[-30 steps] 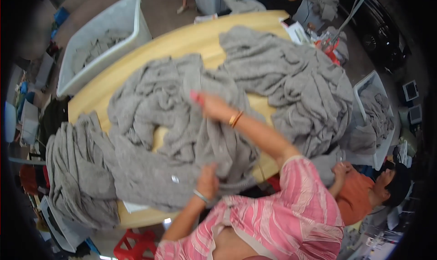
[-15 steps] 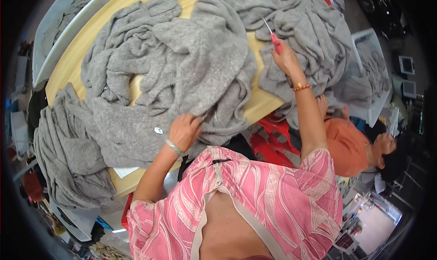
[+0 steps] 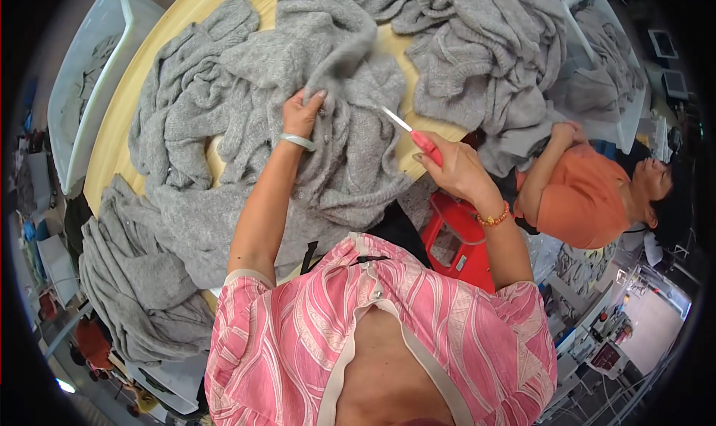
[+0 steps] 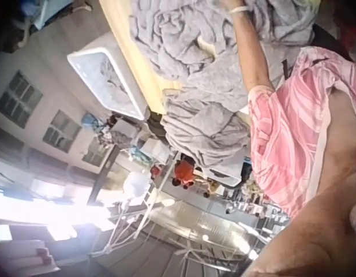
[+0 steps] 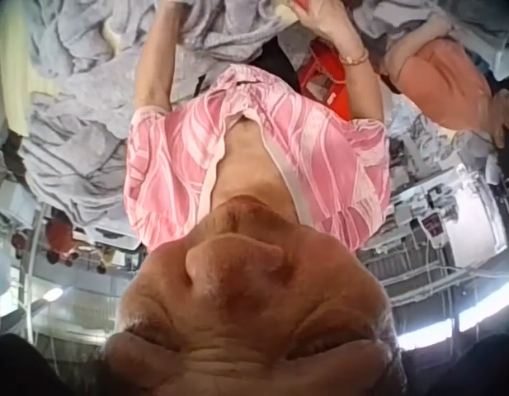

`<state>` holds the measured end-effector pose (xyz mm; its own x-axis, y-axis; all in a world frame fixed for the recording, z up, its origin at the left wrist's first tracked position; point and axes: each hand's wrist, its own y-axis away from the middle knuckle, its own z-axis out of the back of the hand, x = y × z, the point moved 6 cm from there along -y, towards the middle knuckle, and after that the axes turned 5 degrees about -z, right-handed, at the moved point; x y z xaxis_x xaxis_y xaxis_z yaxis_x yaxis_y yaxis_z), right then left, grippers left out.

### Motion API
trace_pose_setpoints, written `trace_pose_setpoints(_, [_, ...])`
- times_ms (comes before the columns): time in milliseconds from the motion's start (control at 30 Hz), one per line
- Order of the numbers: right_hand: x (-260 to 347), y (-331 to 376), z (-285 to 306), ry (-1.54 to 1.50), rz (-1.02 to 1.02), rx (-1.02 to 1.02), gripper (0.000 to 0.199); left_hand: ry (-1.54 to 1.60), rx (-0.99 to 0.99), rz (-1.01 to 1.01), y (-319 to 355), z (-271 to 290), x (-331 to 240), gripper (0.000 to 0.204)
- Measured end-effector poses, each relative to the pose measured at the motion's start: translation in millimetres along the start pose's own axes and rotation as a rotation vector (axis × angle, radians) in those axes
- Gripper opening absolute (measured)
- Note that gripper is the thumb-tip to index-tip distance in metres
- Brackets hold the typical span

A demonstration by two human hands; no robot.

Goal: Trimming loose threads from grey garments using scissors.

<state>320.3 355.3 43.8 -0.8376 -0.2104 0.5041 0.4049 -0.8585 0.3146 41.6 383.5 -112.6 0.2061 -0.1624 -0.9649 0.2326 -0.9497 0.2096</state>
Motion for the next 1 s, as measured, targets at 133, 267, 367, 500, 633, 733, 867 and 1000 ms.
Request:
trace_pose_setpoints(133, [32,4,-15,0.061,0.092,0.137,0.033,0.209,-0.093,0.001,3,15,9,0.025])
trace_pose_setpoints(267, [47,1,-16,0.095,0.122,0.200,0.033,0.321,-0.116,-0.010,11,19,15,0.026])
trace_pose_setpoints(367, [50,1,-19,0.168,0.141,0.188,0.034,0.335,-0.144,-0.001,14,19,20,0.024])
trace_pose_setpoints(500, [54,4,-24,0.151,0.174,0.250,0.033,0.344,-0.153,-0.050,21,14,11,0.023])
trace_pose_setpoints(633, [50,2,-14,0.045,0.145,0.089,0.032,0.200,-0.069,0.066,36,22,10,0.027])
trace_pose_setpoints(733, [41,5,-15,-0.023,0.138,0.068,0.033,-0.010,-0.001,0.149,64,21,-7,0.030])
trace_pose_setpoints(867, [36,10,-18,-0.006,0.115,0.072,0.034,0.043,0.034,0.275,85,34,-1,0.037])
trace_pose_setpoints(1000, [39,18,-18,0.014,0.117,0.087,0.034,0.098,0.047,0.326,90,31,-1,0.046])
